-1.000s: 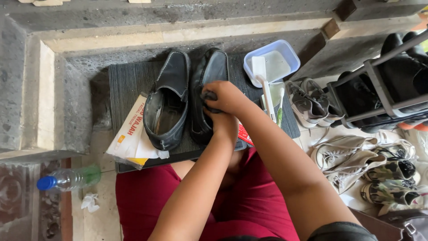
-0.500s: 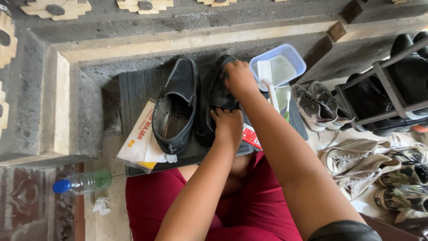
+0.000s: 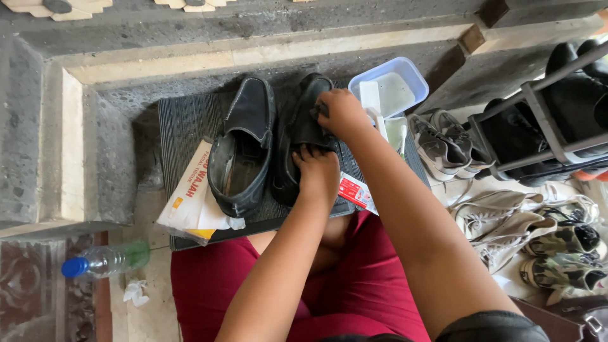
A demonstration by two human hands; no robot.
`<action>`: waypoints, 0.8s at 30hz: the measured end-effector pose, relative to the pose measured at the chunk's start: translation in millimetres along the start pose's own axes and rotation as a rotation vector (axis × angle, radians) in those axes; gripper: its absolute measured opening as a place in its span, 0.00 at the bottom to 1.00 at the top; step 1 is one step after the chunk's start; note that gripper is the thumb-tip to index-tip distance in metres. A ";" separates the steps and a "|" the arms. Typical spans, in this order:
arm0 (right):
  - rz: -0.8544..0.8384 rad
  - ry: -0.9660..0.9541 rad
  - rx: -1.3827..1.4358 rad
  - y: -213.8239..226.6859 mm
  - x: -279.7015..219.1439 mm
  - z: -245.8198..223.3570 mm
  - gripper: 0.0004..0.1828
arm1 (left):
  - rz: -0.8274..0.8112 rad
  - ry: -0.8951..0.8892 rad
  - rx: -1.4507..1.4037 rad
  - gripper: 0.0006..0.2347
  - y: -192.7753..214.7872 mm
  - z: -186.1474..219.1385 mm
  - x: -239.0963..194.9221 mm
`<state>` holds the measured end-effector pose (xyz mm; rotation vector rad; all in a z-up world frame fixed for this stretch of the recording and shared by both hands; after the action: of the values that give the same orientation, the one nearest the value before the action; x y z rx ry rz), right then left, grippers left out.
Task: The person sits on the floor and cleans a pair of black shoes using a cloth. They wipe the soles, sides, and uppers of the shoes thoroughly, handling them one at a time.
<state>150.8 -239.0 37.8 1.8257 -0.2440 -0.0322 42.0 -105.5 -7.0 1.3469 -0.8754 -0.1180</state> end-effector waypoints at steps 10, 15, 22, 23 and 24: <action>-0.170 0.017 0.297 35.7 -85.6 -16.5 0.17 | -0.005 -0.033 0.031 0.09 11.1 6.3 -3.1; -0.113 -0.028 0.196 23.6 -78.5 -13.7 0.16 | 0.030 -0.038 -0.037 0.08 26.1 -1.2 -0.2; -0.066 -0.026 0.017 1.8 -37.1 -23.7 0.13 | 0.038 -0.039 0.033 0.08 34.1 -14.1 5.2; -0.018 -0.044 -0.074 -7.7 -28.1 -22.8 0.13 | 0.037 -0.057 -0.016 0.07 32.7 -15.3 4.5; 0.031 -0.061 -0.164 -17.3 -18.7 -22.1 0.13 | 0.036 -0.076 -0.065 0.06 30.9 -16.7 4.0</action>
<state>138.4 -210.2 25.1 1.6587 -0.3043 -0.0844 42.5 -86.2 22.6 1.2716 -0.9513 -0.1690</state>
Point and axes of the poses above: each hand's wrist, its own x-axis towards the middle knuckle, its own y-axis out of the back of the hand, z = x × y, the point moved 2 cm from there along x, towards the middle knuckle, and after that the axes turned 6 degrees about -y, right-handed, at the moved point
